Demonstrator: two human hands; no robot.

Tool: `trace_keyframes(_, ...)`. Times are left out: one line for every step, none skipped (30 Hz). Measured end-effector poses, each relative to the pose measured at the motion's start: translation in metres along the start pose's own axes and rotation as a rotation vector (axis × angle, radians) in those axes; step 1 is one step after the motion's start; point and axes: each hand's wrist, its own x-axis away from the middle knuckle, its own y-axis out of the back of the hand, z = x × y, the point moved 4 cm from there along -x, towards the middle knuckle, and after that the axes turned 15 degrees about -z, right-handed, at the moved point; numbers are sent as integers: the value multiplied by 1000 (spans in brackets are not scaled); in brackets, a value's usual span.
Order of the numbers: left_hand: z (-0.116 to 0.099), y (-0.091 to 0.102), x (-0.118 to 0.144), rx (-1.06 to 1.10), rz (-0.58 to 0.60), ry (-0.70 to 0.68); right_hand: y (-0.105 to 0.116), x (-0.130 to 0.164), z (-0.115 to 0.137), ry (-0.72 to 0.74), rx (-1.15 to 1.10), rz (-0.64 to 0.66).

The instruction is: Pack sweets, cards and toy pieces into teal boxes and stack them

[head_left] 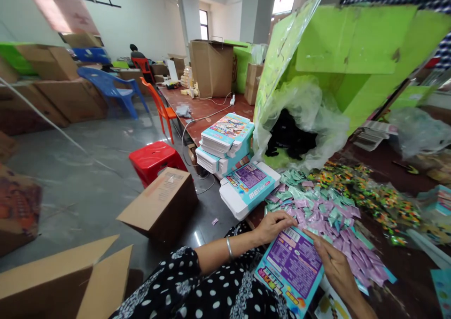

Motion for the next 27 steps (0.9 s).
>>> trace_keyframes(-3,1,-3,2,-33,-15,1,-1,-4,-29,-1,-35)
trace_keyframes(-7,3,-7,3,-83,-31,1,-2,-9,-66,-12,-71)
trace_keyframes(-12,6,-12,3,-150,-47,2,-1,-13,-108,-41,-100)
trace_keyframes(-17,11,-18,2,-229,-61,2,2,-16,-151,-92,-112)
trace_keyframes(-21,15,-24,1,-311,-72,1,6,-19,-184,-154,-104)
trace_keyframes(-25,20,-30,0,-387,-79,1,11,-19,-203,-212,-85)
trace_keyframes(-27,23,-35,0,-448,-81,3,17,-18,-208,-257,-62)
trace_keyframes(-28,25,-40,0,-492,-80,6,22,-17,-201,-285,-54)
trace_keyframes(-27,25,-43,-1,-520,-77,11,25,-14,-192,-299,-64)
trace_keyframes(-25,23,-45,-4,-534,-72,18,27,-13,-196,-306,-80)
trace_keyframes(-22,21,-45,-11,-539,-64,25,28,-12,-219,-316,-103)
trace_keyframes(-18,19,-43,-23,-535,-56,34,26,-12,-261,-336,-128)
trace_keyframes(-15,16,-40,-39,-519,-49,43,23,-13,-313,-362,-171)
trace_keyframes(-12,14,-37,-58,-492,-45,52,20,-15,-368,-386,-223)
trace_keyframes(-12,14,-33,-70,-457,-44,62,16,-17,-408,-404,-283)
trace_keyframes(-14,13,-29,-101,-398,-60,71,13,-18,-430,-412,-348)
trace_keyframes(-20,13,-25,-164,-310,-104,77,11,-17,-437,-414,-405)
trace_keyframes(-28,12,-22,-257,-196,-177,81,9,-16,-436,-412,-436)
trace_keyframes(-39,9,-20,-383,-53,-278,80,9,-14,-431,-408,-440)
trace_keyframes(-51,5,-17,-522,104,-395,75,10,-10,-426,-404,-423)
trace_keyframes(-63,1,-15,-631,255,-499,67,12,-6,-427,-403,-387)
trace_keyframes(-73,-3,-14,-699,388,-569,56,15,0,-437,-406,-323)
trace_keyframes(-83,-7,-14,-718,493,-592,44,19,6,-443,-412,-254)
trace_keyframes(-91,-11,-15,-704,599,-566,32,23,12,-442,-422,-194)
trace_keyframes(-97,-14,-16,-665,702,-496,22,28,18,-433,-436,-141)
trace_keyframes(-101,-17,-16,-610,802,-394,14,31,25,-415,-454,-90)
trace_keyframes(-103,-18,-14,-547,915,-279,12,33,31,-388,-465,-64)
